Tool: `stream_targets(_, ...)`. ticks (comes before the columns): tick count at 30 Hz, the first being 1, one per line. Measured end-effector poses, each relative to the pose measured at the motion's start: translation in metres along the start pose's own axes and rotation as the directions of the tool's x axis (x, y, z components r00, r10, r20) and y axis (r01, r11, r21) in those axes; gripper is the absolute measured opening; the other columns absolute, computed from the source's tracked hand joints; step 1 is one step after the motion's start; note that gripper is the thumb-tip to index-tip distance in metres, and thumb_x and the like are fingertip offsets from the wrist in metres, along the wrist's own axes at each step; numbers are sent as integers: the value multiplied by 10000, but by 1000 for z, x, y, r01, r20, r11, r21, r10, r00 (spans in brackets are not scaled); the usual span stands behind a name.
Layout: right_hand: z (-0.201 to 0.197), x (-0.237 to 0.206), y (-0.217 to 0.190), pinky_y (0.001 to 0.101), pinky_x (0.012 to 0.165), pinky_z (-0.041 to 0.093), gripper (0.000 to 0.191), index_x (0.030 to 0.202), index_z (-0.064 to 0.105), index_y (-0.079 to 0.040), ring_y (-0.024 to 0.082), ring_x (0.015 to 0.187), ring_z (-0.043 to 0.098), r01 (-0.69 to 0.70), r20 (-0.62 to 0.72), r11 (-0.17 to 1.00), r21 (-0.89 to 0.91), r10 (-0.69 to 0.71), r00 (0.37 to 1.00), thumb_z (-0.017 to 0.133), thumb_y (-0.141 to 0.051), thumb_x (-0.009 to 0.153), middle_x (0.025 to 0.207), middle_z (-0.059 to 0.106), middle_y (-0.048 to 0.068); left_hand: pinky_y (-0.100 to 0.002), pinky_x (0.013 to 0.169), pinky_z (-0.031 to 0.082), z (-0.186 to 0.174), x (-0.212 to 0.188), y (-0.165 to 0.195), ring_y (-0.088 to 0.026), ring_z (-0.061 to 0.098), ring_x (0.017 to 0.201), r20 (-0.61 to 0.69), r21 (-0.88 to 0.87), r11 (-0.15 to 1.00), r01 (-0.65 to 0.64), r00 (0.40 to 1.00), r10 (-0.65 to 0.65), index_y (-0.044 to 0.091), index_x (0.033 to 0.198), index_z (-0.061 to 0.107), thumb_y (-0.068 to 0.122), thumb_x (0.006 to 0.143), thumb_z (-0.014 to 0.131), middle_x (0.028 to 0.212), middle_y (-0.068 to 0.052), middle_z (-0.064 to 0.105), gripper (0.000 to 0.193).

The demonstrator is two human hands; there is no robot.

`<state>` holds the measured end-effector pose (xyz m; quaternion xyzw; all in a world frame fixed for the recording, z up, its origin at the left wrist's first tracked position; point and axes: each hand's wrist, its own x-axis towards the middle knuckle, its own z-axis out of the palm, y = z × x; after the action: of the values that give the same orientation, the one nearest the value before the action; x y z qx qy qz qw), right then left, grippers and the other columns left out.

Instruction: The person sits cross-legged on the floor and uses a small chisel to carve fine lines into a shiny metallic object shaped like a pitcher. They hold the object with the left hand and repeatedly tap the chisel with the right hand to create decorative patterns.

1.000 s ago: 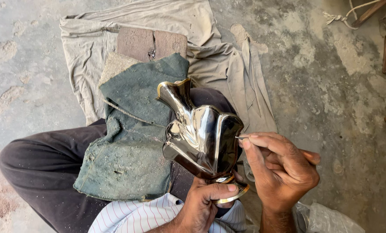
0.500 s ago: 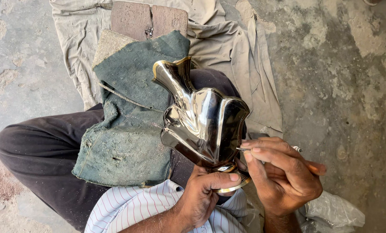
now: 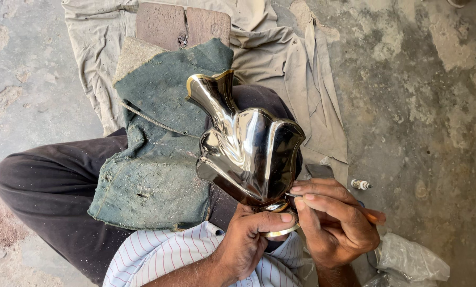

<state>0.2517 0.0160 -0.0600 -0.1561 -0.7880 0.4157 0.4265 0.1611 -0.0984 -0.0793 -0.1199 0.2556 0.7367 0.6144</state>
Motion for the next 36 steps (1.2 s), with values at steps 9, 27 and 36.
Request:
stream_targets(9, -4, -1, 17, 410, 859, 657, 156, 1115, 636, 19, 282, 887, 754, 53, -274, 956, 288, 29, 961, 643, 136, 1012, 983, 731, 238, -300, 784, 555, -1, 2, 5, -177, 687, 804, -224, 394, 900, 186, 969, -102, -103, 1018, 679, 166, 725, 835, 860, -121, 730, 427)
stream_targets(27, 22, 102, -21, 426, 956, 627, 114, 1114, 676, -83, 205, 862, 793, 134, 24, 861, 491, -168, 986, 665, -31, 1014, 922, 773, 106, -321, 803, 502, -36, 7, -8, -231, 650, 863, 674, -32, 744, 667, 564, -477, -73, 1040, 567, 149, 919, 719, 872, -164, 641, 296)
stream_targets(36, 77, 109, -28, 298, 761, 648, 113, 1031, 727, -44, 189, 908, 792, 163, 511, 987, 14, -147, 847, 766, -17, 929, 963, 783, 84, -308, 740, 569, -39, -22, 70, -233, 708, 877, 104, 526, 812, 253, 928, -357, -41, 1119, 688, 257, 904, 641, 972, -163, 749, 371)
